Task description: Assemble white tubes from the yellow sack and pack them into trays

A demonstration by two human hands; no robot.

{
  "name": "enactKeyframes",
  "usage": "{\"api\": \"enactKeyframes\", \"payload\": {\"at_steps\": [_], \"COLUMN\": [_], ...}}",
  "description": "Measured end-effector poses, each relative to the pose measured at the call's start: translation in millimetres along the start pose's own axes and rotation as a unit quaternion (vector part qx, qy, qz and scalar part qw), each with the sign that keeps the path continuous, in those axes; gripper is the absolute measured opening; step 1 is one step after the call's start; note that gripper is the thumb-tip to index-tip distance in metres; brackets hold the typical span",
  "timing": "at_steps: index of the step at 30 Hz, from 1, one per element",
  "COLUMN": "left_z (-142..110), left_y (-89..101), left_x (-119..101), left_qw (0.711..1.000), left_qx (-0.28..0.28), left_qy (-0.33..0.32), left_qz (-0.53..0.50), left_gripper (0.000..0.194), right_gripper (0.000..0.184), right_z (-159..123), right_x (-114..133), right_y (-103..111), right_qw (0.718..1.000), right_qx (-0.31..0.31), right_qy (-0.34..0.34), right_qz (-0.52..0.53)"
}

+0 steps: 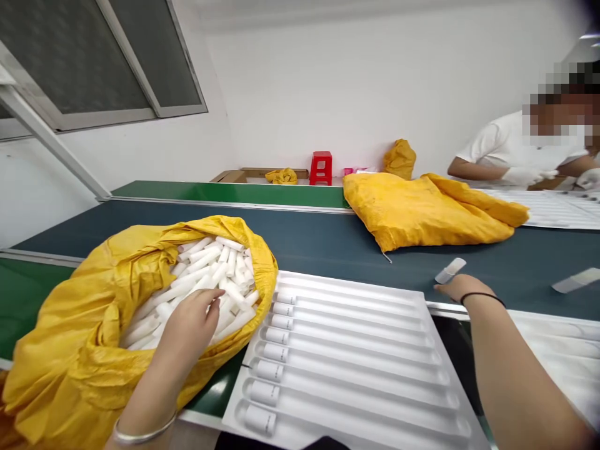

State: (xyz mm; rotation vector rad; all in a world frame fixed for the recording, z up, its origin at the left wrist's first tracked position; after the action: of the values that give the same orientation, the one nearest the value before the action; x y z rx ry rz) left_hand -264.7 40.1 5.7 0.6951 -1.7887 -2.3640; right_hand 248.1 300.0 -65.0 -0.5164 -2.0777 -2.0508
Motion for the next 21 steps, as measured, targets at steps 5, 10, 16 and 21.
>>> {"api": "enactKeyframes", "payload": {"at_steps": [5,10,16,21], "left_z": [18.4,22.7,-1.2,-25.6], "left_y": [-45.7,-67.3,-23.8,-10.7], "left_x": [-34.9,-47.0,-35.9,-34.0], "left_qw": [0.996,0.991,0.995,0.912], "left_qx": [0.078,0.114,0.071,0.011], "left_qy": [-0.023,-0.001,-0.067,-0.054], "left_qz": [0.035,0.064,-0.028,-0.407], "left_gripper": [0.029,0.017,0.034,0.018], "right_gripper": [0.024,0.022,0.024,0.016], "right_z": [-92.0,-171.8,-162.6,-153.4], "right_x": [174.7,302.1,310.9,293.0], "right_y": [-84.3,-169.5,-182.7,-149.7], "right_qw": [0.949,0.877,0.863,0.876], "right_qx": [0.165,0.246,0.261,0.22], "right_qy": [0.267,0.412,0.432,0.411], "right_qz": [0.026,0.017,0.017,0.12]}}
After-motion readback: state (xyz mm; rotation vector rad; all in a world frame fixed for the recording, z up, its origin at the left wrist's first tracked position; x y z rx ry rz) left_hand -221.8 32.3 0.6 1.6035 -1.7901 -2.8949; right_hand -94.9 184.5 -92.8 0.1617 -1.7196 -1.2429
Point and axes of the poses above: each hand's wrist, its own z-axis towards the middle knuckle, its own y-axis out of the back of the hand, x = y × z, the point moved 10 cm from there along z, towards the middle knuckle, and after that the axes turned 4 degrees about y, right-handed, at the moved point
